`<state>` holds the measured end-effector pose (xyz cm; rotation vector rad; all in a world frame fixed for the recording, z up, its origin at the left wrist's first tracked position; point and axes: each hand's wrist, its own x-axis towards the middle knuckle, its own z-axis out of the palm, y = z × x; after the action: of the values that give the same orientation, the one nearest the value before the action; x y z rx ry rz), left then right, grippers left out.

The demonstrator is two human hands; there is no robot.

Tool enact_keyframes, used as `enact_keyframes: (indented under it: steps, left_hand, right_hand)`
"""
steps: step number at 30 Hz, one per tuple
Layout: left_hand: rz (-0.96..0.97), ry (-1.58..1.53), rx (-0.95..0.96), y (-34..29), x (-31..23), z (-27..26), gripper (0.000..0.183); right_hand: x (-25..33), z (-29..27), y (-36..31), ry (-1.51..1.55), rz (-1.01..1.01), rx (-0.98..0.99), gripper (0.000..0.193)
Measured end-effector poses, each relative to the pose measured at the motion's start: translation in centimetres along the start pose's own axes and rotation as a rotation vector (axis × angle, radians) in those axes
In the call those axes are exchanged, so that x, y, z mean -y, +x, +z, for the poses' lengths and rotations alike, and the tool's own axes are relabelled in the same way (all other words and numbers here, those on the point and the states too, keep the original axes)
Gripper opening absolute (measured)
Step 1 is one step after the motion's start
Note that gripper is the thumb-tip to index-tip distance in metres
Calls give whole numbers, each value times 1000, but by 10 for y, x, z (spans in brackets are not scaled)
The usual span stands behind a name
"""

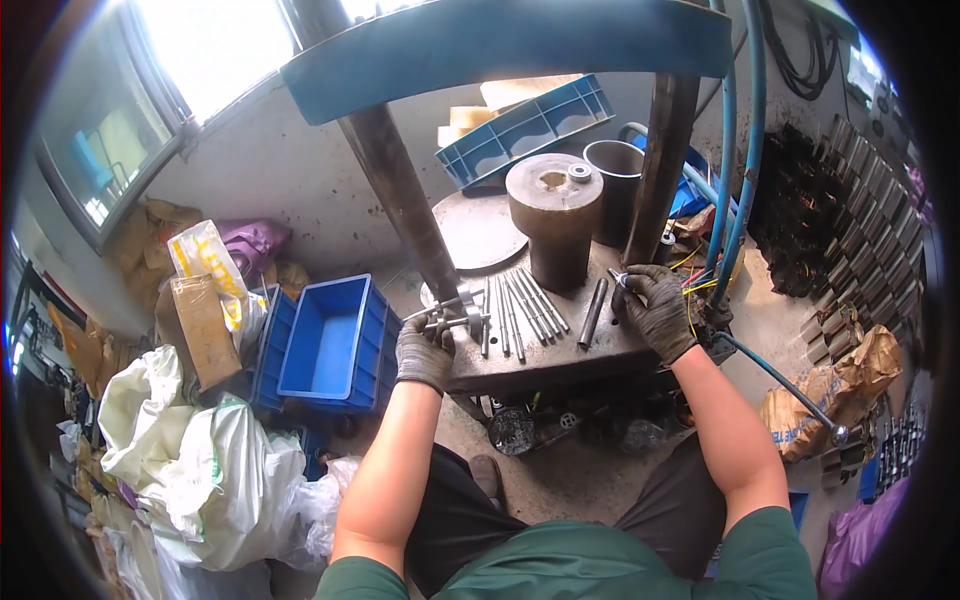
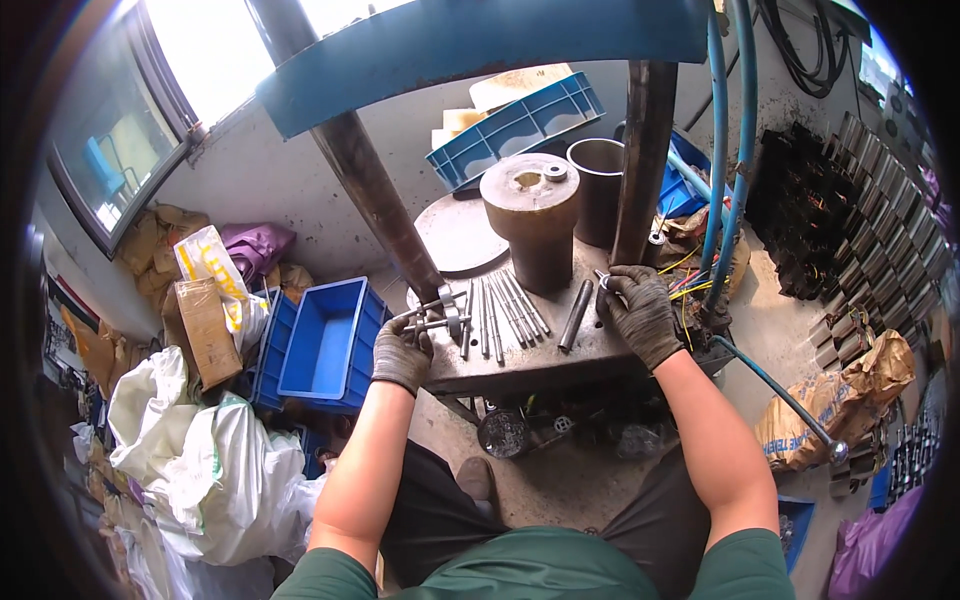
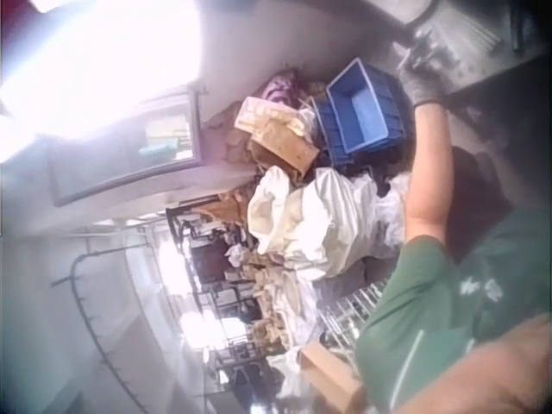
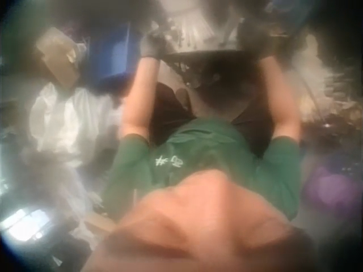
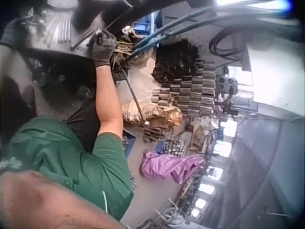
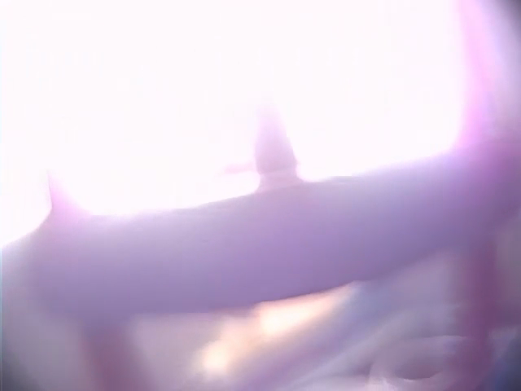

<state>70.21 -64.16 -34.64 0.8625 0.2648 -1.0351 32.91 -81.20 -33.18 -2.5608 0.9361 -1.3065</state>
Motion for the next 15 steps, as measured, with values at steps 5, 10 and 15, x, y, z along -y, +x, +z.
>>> enact_keyframes:
  steps: [5,10,15]
  left_hand:
    - [-72,-42,55,-18,27,26,21]
    - [276,334,202,-48,46,60,10]
    - [1123,935,598,-44,42,51,12]
  right_hand:
    - [2,-2,0,3,28,-36,22]
    - [-7,-8,-5,161,112,-209,20]
    - [19,-24,0,211,83,-272,16]
